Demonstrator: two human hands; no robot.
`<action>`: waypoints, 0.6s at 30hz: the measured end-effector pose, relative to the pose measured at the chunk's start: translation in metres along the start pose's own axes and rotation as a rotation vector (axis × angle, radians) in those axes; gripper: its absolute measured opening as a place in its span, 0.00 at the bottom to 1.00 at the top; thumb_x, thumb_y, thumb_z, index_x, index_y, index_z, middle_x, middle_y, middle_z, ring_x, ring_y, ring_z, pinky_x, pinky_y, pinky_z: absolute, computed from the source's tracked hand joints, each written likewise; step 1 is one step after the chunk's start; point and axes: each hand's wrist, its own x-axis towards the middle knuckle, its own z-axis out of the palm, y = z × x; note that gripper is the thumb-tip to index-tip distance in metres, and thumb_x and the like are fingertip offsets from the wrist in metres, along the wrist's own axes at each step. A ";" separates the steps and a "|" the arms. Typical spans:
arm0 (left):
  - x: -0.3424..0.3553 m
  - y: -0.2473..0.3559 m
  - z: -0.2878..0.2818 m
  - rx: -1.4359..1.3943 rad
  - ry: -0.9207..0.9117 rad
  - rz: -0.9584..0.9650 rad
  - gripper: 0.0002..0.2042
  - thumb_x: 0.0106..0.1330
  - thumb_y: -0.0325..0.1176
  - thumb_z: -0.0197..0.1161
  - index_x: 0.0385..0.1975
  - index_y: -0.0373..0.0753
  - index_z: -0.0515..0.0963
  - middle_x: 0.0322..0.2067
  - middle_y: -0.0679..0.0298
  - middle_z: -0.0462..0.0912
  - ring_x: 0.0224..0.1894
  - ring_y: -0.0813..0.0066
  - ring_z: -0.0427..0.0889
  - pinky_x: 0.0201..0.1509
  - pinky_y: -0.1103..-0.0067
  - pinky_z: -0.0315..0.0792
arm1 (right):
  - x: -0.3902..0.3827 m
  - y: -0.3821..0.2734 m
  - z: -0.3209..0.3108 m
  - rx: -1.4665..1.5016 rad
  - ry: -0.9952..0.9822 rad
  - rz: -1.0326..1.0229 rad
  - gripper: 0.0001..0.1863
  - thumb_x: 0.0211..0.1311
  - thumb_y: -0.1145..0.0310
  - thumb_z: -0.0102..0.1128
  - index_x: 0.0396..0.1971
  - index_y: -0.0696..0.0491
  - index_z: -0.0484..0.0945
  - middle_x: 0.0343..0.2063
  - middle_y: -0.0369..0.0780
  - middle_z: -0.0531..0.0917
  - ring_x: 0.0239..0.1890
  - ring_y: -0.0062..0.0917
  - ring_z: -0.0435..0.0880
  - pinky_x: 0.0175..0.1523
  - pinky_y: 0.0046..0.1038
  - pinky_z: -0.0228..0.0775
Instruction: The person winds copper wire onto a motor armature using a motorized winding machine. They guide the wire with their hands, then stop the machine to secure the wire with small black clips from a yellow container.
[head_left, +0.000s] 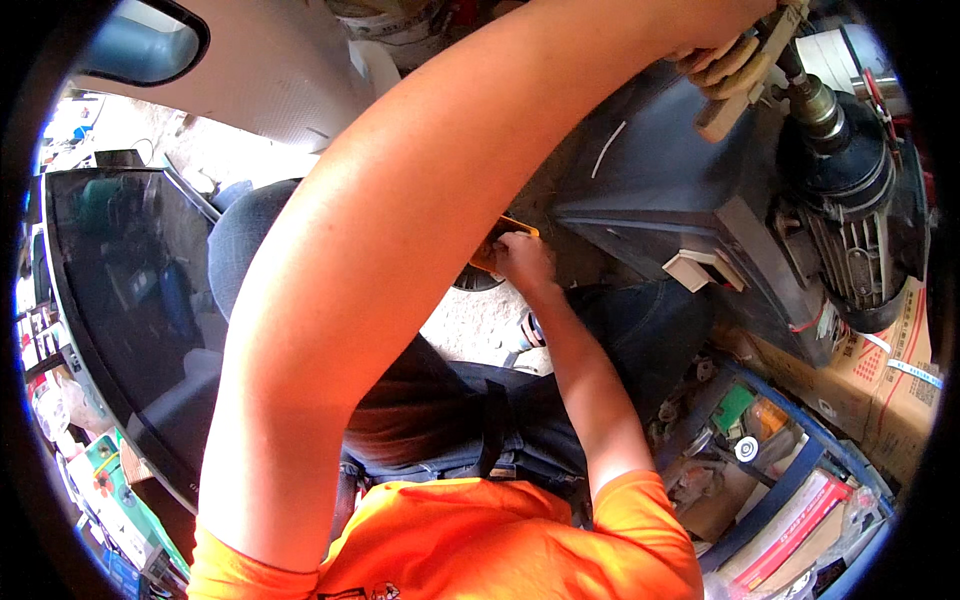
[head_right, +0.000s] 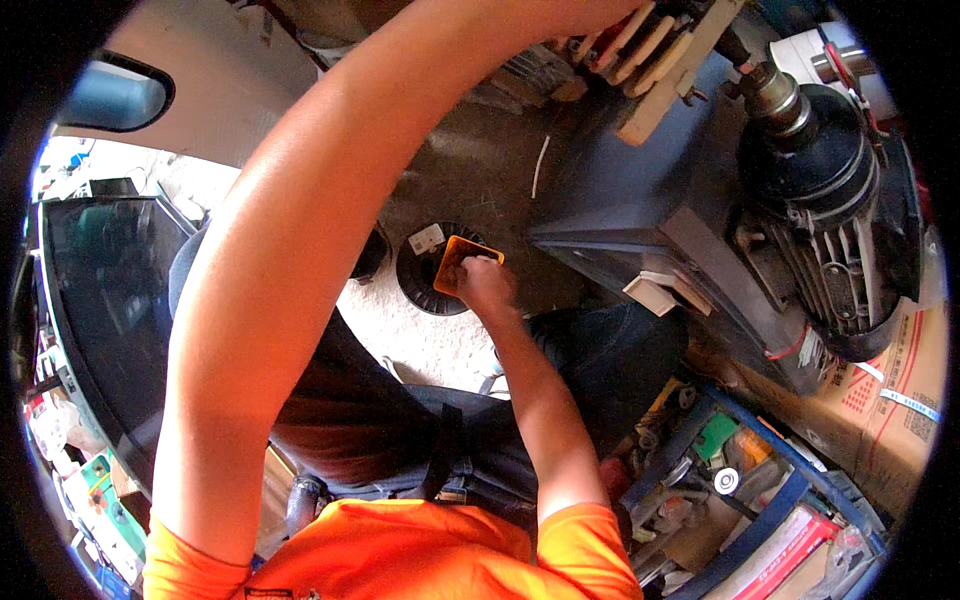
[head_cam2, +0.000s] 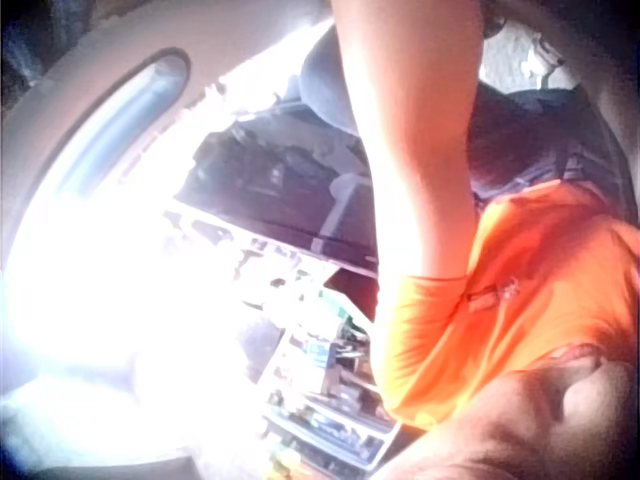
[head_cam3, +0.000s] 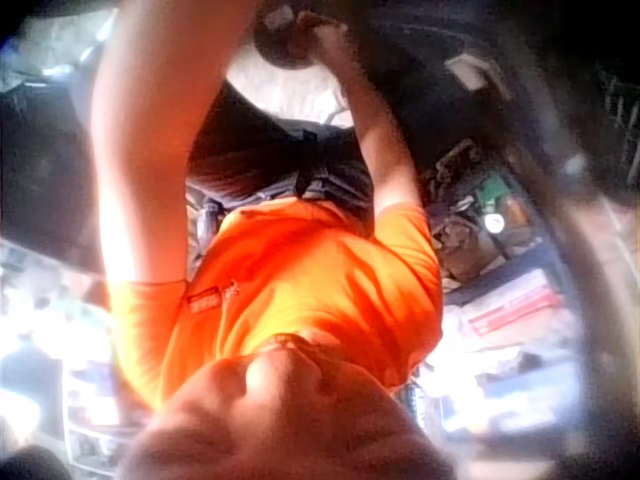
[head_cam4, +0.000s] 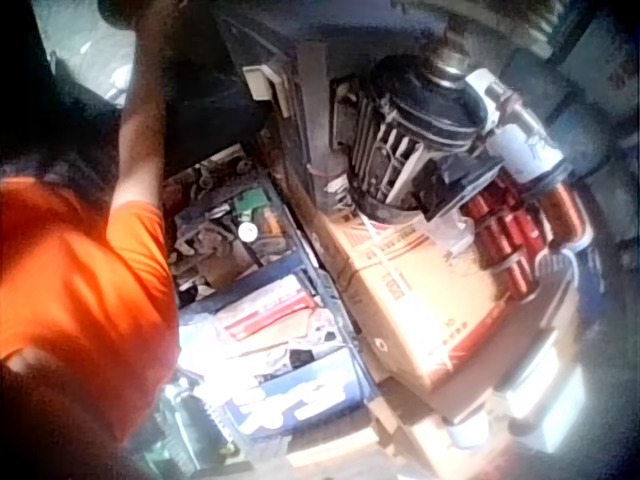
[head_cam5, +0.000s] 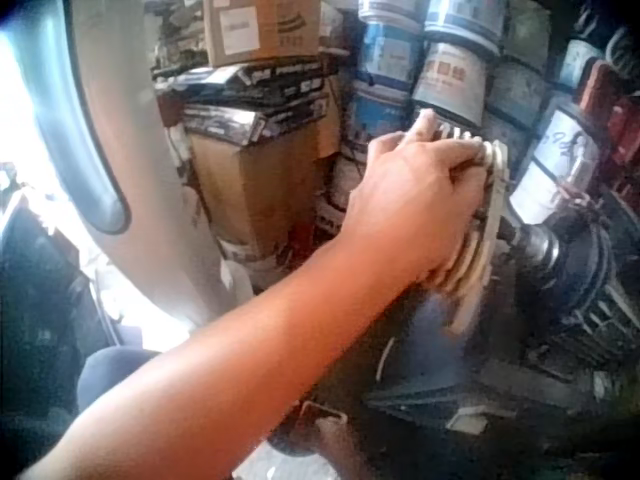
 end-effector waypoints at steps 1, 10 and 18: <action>-0.006 0.001 -0.003 -0.060 0.003 0.034 0.14 0.63 0.42 0.56 0.46 0.50 0.81 0.57 0.55 0.72 0.57 0.45 0.68 0.59 0.61 0.69 | 0.002 0.001 -0.001 -0.023 -0.024 0.005 0.12 0.59 0.60 0.57 0.31 0.53 0.82 0.32 0.44 0.83 0.37 0.42 0.83 0.41 0.41 0.75; -0.001 -0.001 0.004 -0.003 0.000 -0.014 0.14 0.63 0.42 0.56 0.46 0.51 0.81 0.63 0.52 0.66 0.60 0.46 0.66 0.60 0.61 0.69 | -0.004 0.003 0.001 -0.177 -0.191 0.072 0.09 0.53 0.67 0.58 0.31 0.52 0.84 0.33 0.47 0.85 0.38 0.42 0.85 0.44 0.41 0.77; 0.039 0.069 -0.010 0.352 -0.360 -0.617 0.14 0.63 0.42 0.56 0.46 0.52 0.81 0.63 0.53 0.67 0.60 0.46 0.66 0.60 0.62 0.69 | 0.003 0.016 0.001 0.162 -0.019 0.187 0.12 0.46 0.63 0.62 0.28 0.54 0.84 0.28 0.50 0.84 0.33 0.44 0.85 0.40 0.40 0.78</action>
